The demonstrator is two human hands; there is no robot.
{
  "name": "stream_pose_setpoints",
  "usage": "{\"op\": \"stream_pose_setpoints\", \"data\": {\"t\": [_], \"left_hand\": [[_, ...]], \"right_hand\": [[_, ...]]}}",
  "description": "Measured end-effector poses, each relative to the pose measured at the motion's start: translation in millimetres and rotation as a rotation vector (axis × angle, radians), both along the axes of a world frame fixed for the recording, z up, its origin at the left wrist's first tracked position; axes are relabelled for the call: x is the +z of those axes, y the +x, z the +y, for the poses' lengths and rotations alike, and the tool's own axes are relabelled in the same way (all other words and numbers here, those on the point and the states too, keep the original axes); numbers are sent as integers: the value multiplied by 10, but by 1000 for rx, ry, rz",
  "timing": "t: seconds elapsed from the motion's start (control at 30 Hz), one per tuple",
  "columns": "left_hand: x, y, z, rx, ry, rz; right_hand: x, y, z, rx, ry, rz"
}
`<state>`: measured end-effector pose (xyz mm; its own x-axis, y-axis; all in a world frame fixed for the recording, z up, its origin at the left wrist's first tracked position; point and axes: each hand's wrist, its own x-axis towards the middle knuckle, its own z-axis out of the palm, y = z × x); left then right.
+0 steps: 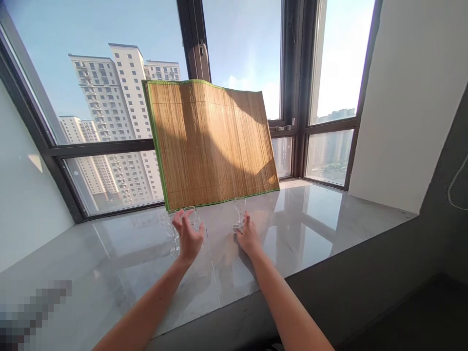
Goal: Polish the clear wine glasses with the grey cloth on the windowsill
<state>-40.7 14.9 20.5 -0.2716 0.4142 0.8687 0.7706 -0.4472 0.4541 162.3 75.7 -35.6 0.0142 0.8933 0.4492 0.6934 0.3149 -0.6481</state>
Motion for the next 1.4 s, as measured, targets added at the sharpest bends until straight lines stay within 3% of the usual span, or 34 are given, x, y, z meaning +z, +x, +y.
{"op": "stream_pose_setpoints", "data": {"t": [0.2, 0.3, 0.5, 0.7, 0.83, 1.03, 1.17, 1.27, 1.4], "left_hand": [[-13, 53, -27, -97, -16, -1], [-79, 60, 17, -188, -65, -67], [-384, 49, 190, -458, -449, -374], [-468, 62, 200, -588, -615, -321], [-453, 56, 188, -555, -589, -172], [-494, 51, 233, -476, -615, -52], [-483, 72, 224, -457, -643, 19], [-438, 75, 179, -368, -652, 66], [-364, 78, 91, -178, -665, 230]], "right_hand": [[57, -42, -107, 72, -81, -233], [64, -77, -141, 140, -49, -259], [19, -66, -115, 165, -87, -29], [-36, -75, -100, 122, 29, -73], [-50, -87, -118, 113, 32, -160], [-86, 1, -185, 290, 99, -259], [-73, 8, -263, 270, 125, -256], [-23, -20, -336, 236, 224, -283], [161, -91, -428, 302, 459, -441]]}}
